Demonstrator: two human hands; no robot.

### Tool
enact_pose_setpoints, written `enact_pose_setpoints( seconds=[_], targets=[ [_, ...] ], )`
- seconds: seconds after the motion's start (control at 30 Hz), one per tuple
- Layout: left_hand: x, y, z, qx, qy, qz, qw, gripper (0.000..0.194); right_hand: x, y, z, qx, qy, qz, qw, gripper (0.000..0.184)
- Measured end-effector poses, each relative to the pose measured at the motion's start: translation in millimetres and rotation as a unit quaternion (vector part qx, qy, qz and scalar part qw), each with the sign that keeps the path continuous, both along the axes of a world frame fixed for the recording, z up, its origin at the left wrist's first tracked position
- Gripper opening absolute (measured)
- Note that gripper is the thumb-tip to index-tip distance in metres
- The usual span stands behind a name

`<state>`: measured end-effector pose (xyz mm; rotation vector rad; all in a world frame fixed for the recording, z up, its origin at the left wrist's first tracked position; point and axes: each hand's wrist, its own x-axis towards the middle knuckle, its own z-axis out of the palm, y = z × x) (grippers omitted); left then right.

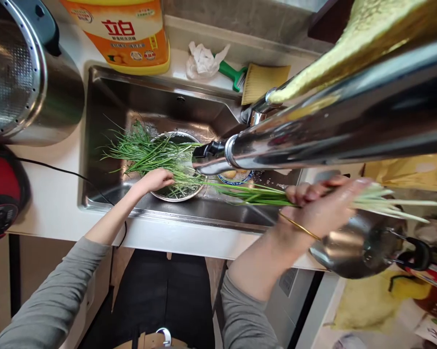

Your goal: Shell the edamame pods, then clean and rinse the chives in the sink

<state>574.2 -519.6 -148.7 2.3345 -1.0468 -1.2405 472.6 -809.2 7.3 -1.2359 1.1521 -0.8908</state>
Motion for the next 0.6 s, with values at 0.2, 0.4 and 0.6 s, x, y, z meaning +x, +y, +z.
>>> enact_pose_setpoints(
  seconds=[0.2, 0.4, 0.6],
  targets=[
    [-21, -18, -21.3, 0.0, -0.105, -0.125, 0.987, 0.025, -12, 7, 9.0, -0.135, 0.038, 0.036, 0.989, 0.024],
    [-12, -9, -26.6, 0.02, -0.189, -0.089, 0.978, 0.027, -6, 38, -26.3, 0.002, 0.079, 0.164, 0.983, 0.024],
    [-17, -6, -24.0, -0.007, -0.183, -0.092, 0.979, 0.025, -6, 70, -52.0, 0.07, 0.106, 0.258, 0.958, 0.025]
  ],
)
